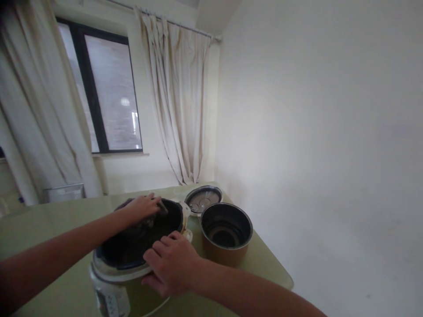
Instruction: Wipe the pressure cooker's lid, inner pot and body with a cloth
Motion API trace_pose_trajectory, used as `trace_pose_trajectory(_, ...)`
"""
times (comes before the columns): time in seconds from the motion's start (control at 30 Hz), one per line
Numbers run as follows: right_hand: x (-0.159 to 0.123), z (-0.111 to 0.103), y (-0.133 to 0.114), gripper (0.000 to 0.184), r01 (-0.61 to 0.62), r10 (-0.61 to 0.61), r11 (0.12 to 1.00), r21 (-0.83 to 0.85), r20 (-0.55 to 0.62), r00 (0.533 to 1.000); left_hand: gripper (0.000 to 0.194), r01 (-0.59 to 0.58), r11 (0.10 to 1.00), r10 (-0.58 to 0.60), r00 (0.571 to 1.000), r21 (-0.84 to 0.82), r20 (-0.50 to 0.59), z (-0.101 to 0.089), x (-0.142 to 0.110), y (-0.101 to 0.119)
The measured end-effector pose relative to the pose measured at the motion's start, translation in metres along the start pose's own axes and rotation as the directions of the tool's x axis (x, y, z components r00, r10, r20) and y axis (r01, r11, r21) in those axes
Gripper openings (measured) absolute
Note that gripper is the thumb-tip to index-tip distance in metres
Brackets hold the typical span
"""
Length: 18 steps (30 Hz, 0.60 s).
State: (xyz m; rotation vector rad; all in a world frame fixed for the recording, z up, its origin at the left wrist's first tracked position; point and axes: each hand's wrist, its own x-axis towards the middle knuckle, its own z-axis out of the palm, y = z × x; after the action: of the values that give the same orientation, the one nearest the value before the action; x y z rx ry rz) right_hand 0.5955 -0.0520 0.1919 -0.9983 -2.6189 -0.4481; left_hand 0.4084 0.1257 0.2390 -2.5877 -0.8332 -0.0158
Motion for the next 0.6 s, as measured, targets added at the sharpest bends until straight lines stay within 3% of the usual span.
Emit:
trace_pose_trajectory(0.1, 0.000, 0.005, -0.003, 0.047, -0.019, 0.019, 1.000, -0.001, -0.047, 0.999, 0.039, -0.101, 0.994, 0.100, 0.994, -0.036, -0.036, -0.003, 0.027, 0.011)
trace_pose_trajectory(0.2, -0.001, 0.011, -0.009, 0.046, -0.077, 0.075, 0.997, -0.019, -0.064, 0.995, 0.049, -0.067, 0.935, 0.053, 0.997, -0.347, -0.049, -0.003, 0.039, 0.039)
trace_pose_trajectory(0.3, -0.001, 0.014, -0.016, 0.046, -0.139, 0.135, 0.989, -0.044, -0.076, 0.988, 0.039, 0.009, 0.799, 0.044, 0.996, -0.601, 0.073, -0.001, 0.032, 0.064)
trace_pose_trajectory(0.37, -0.001, 0.014, -0.020, 0.044, -0.162, 0.157, 0.986, -0.048, -0.084, 0.984, 0.029, 0.038, 0.785, 0.122, 0.969, -0.619, 0.214, -0.002, 0.019, 0.070)
trace_pose_trajectory(0.47, -0.001, 0.012, -0.023, 0.043, -0.192, 0.188, 0.981, -0.040, -0.081, 0.979, 0.021, 0.106, 0.805, 0.186, 0.889, -0.584, 0.418, -0.007, -0.006, 0.062)
trace_pose_trajectory(0.53, -0.002, 0.009, -0.023, 0.044, -0.209, 0.207, 0.977, -0.030, -0.068, 0.976, 0.015, 0.145, 0.855, 0.138, 0.862, -0.498, 0.488, -0.015, -0.018, 0.052)
trace_pose_trajectory(0.6, -0.002, 0.006, -0.022, 0.042, -0.211, 0.210, 0.977, -0.018, -0.051, 0.976, 0.015, 0.175, 0.911, 0.025, 0.880, -0.373, 0.475, -0.027, -0.024, 0.042)
